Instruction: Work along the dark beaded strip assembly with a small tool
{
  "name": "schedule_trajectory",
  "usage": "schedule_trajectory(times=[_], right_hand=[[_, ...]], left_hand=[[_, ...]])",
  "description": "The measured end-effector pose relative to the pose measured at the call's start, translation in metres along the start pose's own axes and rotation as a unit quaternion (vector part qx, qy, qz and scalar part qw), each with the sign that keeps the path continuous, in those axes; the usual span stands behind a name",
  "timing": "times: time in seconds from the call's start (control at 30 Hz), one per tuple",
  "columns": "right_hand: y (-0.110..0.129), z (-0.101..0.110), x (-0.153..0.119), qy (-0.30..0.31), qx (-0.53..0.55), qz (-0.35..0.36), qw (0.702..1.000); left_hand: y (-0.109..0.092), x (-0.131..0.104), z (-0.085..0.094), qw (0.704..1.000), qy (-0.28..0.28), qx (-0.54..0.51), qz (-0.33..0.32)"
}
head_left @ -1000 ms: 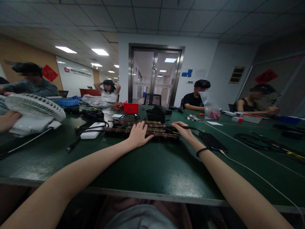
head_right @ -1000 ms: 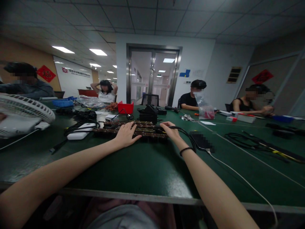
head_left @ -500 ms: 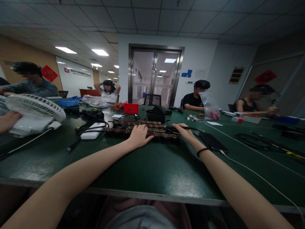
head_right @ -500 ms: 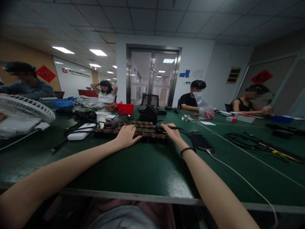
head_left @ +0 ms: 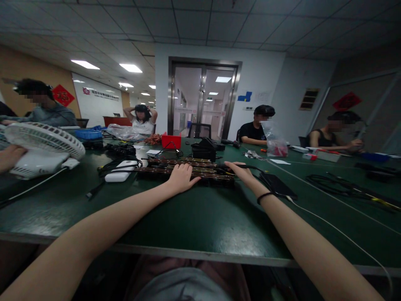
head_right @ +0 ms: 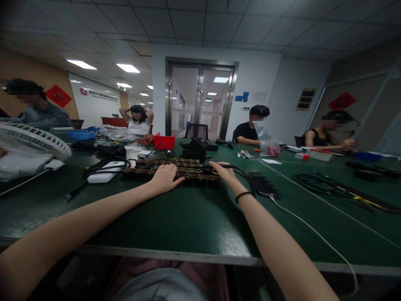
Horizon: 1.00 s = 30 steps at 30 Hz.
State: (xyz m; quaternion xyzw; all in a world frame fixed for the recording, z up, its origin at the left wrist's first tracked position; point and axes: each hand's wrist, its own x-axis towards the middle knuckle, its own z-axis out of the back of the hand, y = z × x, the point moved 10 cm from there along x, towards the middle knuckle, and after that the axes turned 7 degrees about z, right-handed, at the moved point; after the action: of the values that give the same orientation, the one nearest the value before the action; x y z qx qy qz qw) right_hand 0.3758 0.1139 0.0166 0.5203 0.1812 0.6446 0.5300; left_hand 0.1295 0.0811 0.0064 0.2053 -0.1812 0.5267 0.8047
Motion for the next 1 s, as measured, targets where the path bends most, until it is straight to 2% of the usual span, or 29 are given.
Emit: schedule_trajectory(times=[0.17,0.33,0.47,1.0], right_hand=[[0.007,-0.005,0.000,0.010,0.006,0.001,1.000],[0.034,-0.013,0.000,0.025,-0.077,0.077,0.994],[0.044,-0.014,-0.005,0.020,-0.125,0.080,0.989],[0.040,-0.028,-0.012,0.046,-0.112,0.044,0.992]], left_hand=[[0.000,0.000,-0.001,1.000,0.005,-0.003,0.000],[-0.001,0.000,0.000,1.000,0.003,-0.004,-0.006],[-0.003,0.000,0.000,1.000,-0.005,-0.001,-0.019],[-0.006,0.000,-0.001,0.999,-0.007,0.009,-0.034]])
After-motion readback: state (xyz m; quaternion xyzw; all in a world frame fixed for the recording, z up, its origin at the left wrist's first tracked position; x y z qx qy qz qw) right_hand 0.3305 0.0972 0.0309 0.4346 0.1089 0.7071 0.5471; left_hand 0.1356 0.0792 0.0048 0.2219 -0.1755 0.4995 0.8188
